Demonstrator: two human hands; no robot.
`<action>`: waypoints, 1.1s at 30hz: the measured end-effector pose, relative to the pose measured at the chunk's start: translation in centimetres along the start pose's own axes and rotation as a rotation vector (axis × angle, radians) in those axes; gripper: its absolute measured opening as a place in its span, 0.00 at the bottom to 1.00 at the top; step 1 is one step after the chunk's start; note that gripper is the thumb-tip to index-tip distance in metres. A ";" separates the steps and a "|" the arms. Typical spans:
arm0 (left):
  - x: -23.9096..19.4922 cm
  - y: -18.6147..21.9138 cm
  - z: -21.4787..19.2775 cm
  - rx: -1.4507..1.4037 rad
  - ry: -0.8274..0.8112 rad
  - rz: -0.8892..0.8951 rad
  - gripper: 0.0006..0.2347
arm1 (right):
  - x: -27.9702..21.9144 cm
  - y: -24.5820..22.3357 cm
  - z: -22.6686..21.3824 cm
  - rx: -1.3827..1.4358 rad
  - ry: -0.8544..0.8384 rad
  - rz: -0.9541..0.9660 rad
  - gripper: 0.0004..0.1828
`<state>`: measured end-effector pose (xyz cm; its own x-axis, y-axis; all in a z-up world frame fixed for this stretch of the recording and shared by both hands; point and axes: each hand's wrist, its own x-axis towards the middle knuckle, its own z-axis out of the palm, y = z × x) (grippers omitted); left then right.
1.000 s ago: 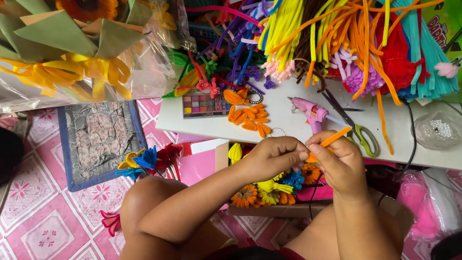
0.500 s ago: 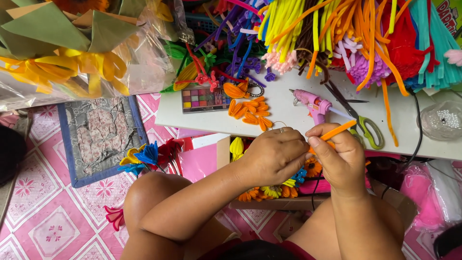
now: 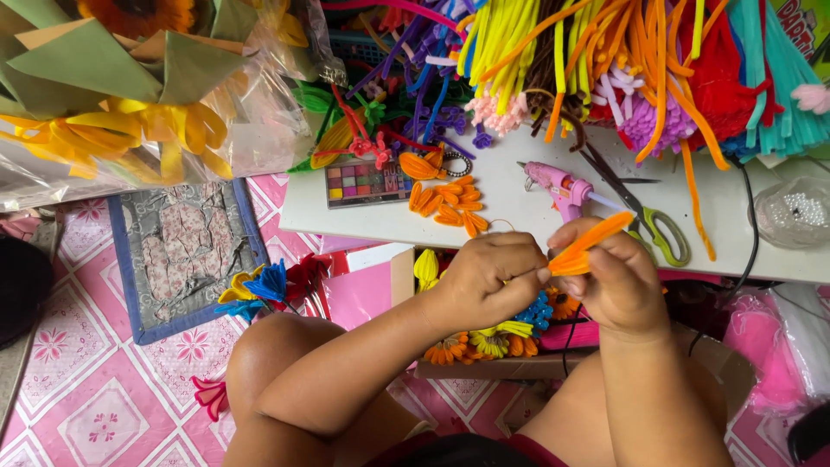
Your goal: Assembling artificial flower petals by folding and gluing orange pipe cleaners.
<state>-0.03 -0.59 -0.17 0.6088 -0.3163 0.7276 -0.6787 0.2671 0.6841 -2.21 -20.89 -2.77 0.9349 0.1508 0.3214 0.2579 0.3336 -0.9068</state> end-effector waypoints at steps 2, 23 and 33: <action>-1.3 -0.8 0.3 -0.181 -0.007 -0.149 0.10 | 0.2 -0.8 -0.5 0.104 -0.065 0.008 0.20; -2.0 -4.7 -0.7 -0.331 -0.054 -0.690 0.05 | 0.1 -0.1 0.0 -0.332 0.083 0.064 0.12; -1.7 -3.9 -1.2 -0.208 -0.061 -0.703 0.02 | 0.1 -3.1 -2.0 -0.398 -0.082 0.291 0.24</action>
<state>2.12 0.00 -4.02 0.8434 -0.5252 0.1132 -0.0405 0.1479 0.9882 -2.45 -23.79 -0.50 0.9638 0.2627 0.0454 0.0772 -0.1120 -0.9907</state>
